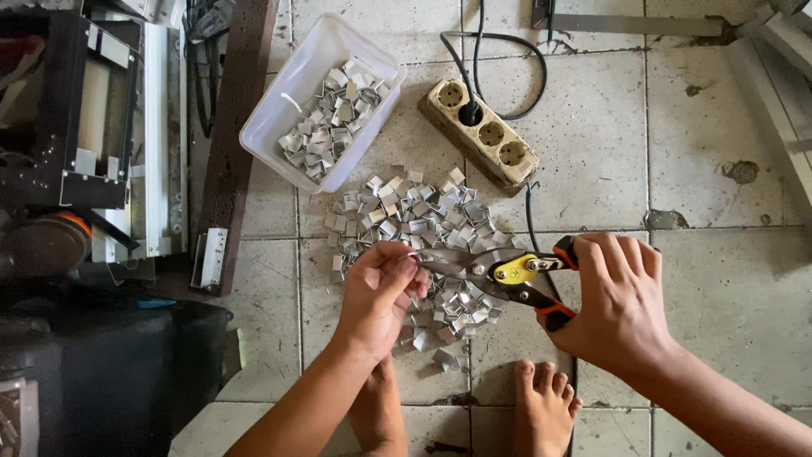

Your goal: The person sits on a tiled floor and uses pliers to cut small metal pieces from a pile. The cut pieces are placed into a white plastic container nearby.

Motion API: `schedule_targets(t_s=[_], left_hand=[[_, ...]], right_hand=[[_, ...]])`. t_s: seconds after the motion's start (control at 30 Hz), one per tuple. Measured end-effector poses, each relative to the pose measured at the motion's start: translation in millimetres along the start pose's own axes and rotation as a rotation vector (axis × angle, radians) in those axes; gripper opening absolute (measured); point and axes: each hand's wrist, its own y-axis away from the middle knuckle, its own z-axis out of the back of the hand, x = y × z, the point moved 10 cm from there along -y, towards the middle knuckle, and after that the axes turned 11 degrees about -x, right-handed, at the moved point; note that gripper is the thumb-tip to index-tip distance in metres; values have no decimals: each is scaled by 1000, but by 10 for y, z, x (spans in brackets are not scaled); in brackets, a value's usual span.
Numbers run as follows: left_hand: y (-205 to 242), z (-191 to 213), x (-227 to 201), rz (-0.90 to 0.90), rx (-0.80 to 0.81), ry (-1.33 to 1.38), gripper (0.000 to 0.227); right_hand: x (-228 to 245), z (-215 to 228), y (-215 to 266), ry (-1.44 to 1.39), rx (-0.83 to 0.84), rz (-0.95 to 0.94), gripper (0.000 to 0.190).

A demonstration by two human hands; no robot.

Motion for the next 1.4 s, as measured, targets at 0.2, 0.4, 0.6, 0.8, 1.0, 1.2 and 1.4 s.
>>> schedule_targets(t_s=[0.2, 0.4, 0.6, 0.8, 1.0, 1.2, 1.4], left_hand=[[124, -181, -334, -236, 120, -4, 10], [243, -286, -487, -249, 213, -41, 9], [319, -331, -439, -109, 301, 56, 11], [397, -451, -382, -16, 392, 200, 8], [466, -567, -412, -15, 477, 271, 8], [438, -546, -405, -86, 431, 215, 9], [442, -637, -453, -62, 444, 241, 10]], right_hand=[[174, 134, -229, 58, 165, 81, 43], [153, 175, -304, 98, 197, 108, 35], [165, 255, -386, 35, 96, 212, 17], [244, 303, -375, -164, -64, 299, 23], [247, 286, -302, -223, -141, 336, 35], [278, 326, -385, -228, -167, 322, 12], [37, 17, -297, -349, -9, 123, 26]])
